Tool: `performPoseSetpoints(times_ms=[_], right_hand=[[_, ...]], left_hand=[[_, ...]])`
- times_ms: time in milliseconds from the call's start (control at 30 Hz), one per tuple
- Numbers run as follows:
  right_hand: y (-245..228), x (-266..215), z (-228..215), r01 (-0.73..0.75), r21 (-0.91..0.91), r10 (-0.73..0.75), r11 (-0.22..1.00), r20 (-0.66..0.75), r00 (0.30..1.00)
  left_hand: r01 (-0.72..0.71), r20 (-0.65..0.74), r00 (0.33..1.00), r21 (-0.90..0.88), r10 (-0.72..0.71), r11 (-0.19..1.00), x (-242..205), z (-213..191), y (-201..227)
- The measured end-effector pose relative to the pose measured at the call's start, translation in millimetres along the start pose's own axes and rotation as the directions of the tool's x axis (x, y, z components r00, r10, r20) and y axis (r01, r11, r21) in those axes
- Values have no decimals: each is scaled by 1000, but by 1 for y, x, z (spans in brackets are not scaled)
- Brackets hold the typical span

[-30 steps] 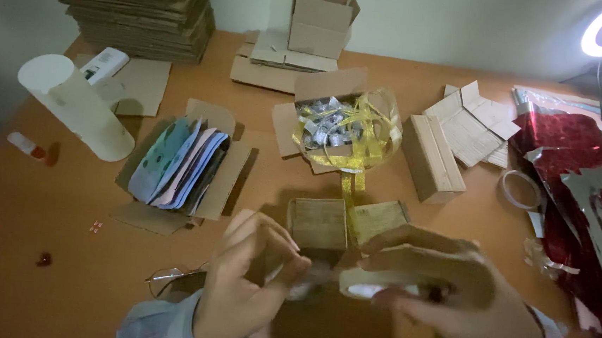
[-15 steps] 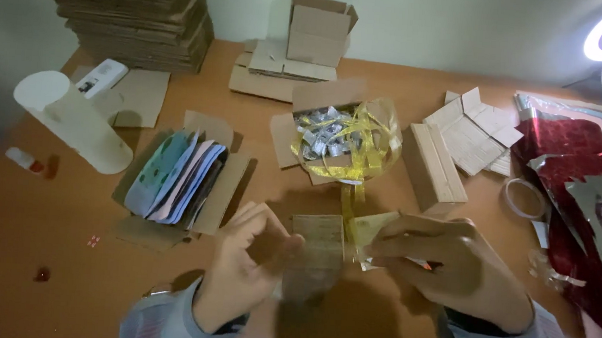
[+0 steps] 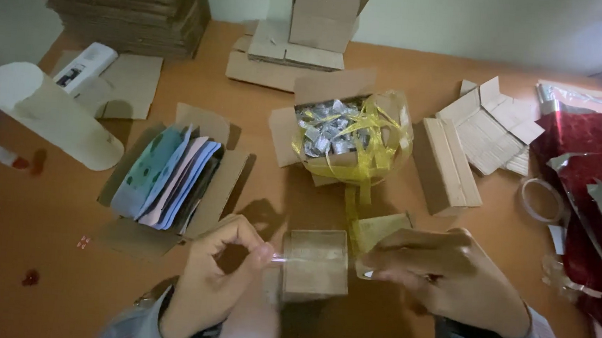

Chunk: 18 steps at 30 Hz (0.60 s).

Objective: The person tapes a small cardboard box with clear packing tape. They apply tape to the top seam, then flip the box and apply tape to the bottom seam, smoothing each strip with their fingers.

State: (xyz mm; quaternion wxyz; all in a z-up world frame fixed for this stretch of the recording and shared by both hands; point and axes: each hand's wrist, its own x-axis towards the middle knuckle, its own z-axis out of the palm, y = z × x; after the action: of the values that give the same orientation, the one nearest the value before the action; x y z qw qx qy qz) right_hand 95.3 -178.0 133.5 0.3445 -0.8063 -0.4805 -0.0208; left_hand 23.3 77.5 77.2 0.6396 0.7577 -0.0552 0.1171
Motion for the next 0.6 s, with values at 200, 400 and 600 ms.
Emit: performPoseSetpoints(times_ms=[200, 400, 600], right_hand=[[12, -7, 7, 32, 20, -33, 999, 20, 999], [12, -10, 7, 56, -71, -57, 996, -3, 998], [14, -6, 6, 56, -45, -52, 997, 77, 996]], left_hand=[[-1, 0, 1000, -71, 1, 997, -4, 0, -16], [45, 22, 999, -104, -43, 994, -4, 0, -19], [52, 10, 999, -152, -51, 987, -5, 0, -29]])
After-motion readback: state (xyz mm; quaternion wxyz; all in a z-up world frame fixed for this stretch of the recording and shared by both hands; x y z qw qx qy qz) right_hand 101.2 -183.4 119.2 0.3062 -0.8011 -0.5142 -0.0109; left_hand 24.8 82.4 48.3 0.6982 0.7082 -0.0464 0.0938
